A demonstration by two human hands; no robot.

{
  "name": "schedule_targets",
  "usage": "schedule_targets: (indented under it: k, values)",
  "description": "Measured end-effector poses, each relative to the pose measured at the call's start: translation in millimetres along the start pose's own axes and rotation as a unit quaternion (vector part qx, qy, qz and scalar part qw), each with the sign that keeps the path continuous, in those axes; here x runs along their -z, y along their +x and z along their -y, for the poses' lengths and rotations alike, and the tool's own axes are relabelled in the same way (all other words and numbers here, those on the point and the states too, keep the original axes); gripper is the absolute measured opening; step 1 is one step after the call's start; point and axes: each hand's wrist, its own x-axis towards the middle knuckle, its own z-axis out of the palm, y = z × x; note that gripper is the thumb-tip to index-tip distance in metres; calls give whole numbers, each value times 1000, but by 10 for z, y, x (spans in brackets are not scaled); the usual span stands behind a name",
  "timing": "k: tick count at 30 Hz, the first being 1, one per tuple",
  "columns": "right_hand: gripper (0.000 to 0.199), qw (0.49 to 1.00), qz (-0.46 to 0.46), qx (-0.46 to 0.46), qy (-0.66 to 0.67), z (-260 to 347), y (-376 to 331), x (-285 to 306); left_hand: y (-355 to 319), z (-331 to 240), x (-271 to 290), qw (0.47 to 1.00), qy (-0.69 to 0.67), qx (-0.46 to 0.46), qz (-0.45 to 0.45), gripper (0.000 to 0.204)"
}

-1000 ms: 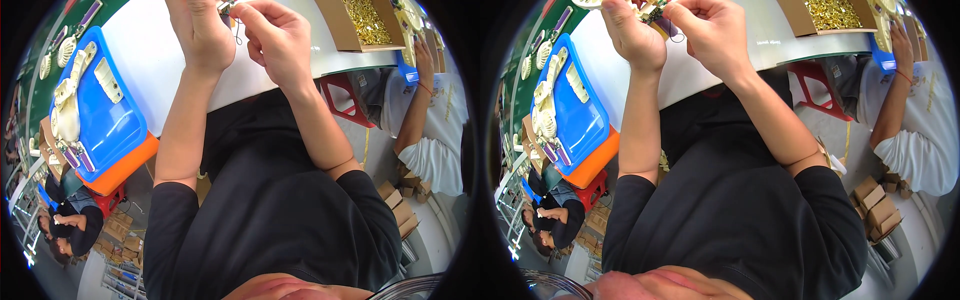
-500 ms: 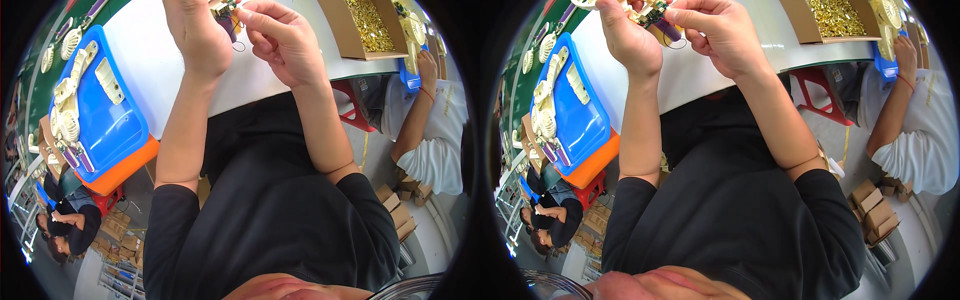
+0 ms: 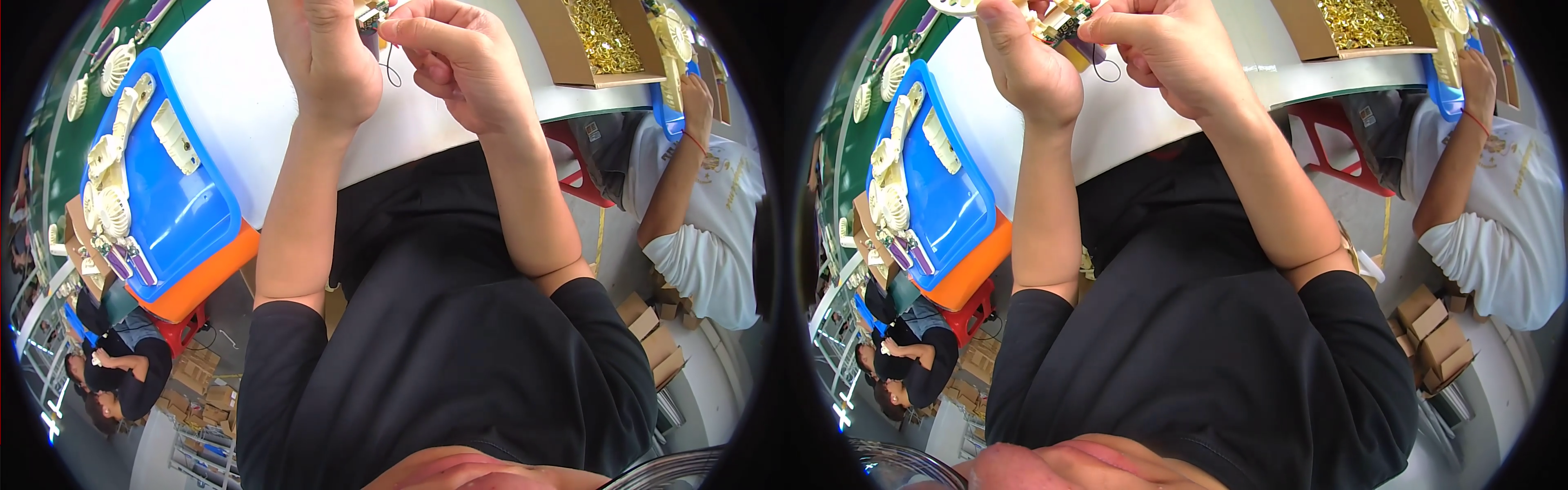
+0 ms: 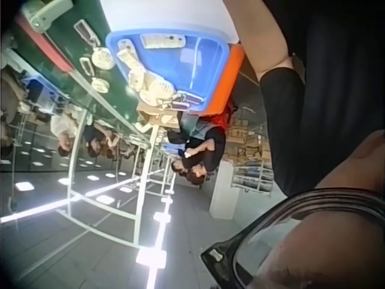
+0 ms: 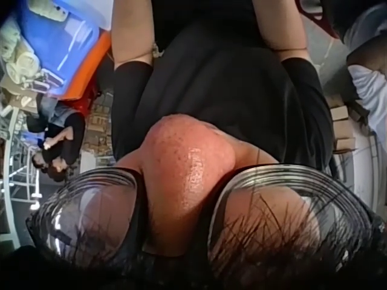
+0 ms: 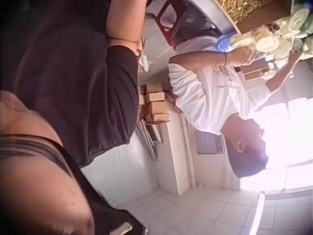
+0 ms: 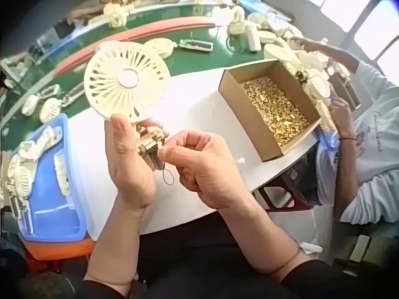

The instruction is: The person assembles handheld fans by connecting the wiring and circuit boards to the plastic bodies, snapping the casing pieces together, and pressing the power button before placing finished fans onto the conveyor belt.

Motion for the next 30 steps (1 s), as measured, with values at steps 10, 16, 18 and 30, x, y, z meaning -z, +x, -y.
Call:
schedule_targets:
  k: [10, 16, 18, 30]
  values:
    - [12, 999, -38, -16, -32, 122, -51, -76, -3, -107, 63, 946, 322, -17, 33, 53]
    - [13, 998, -31, -34, -45, 182, -61, -44, -1, -37, -154, 866, 491, -87, 34, 55]
    - [13, 998, -28, -29, -49, 179, -63, -42, -9, -38, -127, 862, 498, -89, 40, 57]
    - [13, 999, -19, -42, -24, 139, -67, -46, -11, -109, -23, 848, 519, -79, 77, 60]
